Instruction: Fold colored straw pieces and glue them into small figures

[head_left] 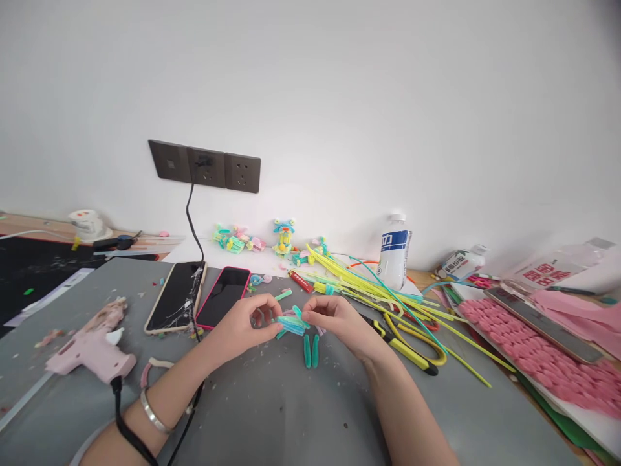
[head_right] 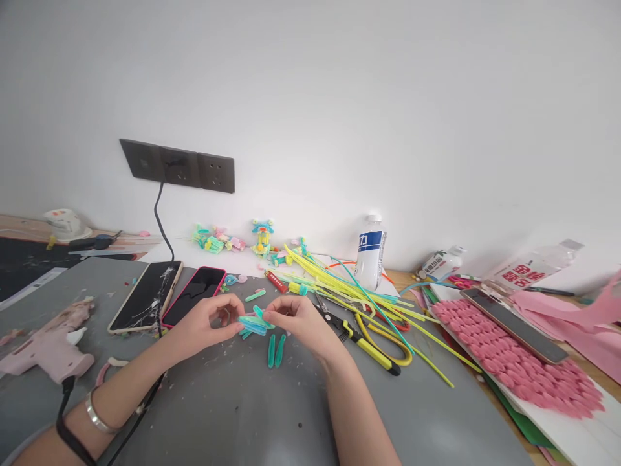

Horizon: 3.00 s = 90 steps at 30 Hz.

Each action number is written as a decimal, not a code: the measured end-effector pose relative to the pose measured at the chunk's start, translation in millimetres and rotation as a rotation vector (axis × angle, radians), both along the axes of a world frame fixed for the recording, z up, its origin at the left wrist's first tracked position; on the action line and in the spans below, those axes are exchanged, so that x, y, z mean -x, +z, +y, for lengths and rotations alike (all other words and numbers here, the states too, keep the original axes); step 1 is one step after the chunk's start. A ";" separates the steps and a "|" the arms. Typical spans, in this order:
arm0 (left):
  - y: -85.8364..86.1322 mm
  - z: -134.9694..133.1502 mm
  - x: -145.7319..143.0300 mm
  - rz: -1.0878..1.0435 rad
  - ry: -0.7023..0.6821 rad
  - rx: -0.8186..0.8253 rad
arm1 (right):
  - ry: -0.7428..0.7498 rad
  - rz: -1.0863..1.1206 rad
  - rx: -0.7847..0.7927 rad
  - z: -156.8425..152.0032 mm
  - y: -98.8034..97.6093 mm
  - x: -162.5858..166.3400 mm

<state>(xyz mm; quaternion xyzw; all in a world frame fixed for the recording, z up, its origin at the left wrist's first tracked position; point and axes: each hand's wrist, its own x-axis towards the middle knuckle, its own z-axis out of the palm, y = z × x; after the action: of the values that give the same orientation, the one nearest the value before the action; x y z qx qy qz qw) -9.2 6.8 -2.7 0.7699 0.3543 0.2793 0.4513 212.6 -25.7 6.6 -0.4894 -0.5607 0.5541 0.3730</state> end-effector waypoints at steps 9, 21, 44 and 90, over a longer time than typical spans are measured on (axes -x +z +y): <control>1.4 0.0 -0.2 -0.008 -0.011 0.034 | -0.012 -0.013 -0.012 -0.5 2.4 5.5; 4.4 -1.1 -0.8 -0.047 -0.009 0.050 | -0.007 -0.027 -0.060 -1.2 -3.0 8.6; 0.6 -0.4 -1.0 -0.048 0.021 0.009 | -0.033 -0.217 -0.201 -3.6 1.1 12.4; -0.4 1.0 4.0 -0.328 0.145 -0.220 | -0.202 0.132 -0.443 -3.5 -1.4 33.0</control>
<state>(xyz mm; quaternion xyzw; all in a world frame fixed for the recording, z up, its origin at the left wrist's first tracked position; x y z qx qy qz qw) -13.2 7.7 -3.1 0.7313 0.2979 0.4697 0.3949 179.6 -29.2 5.2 -0.4119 -0.5911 0.4085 0.5604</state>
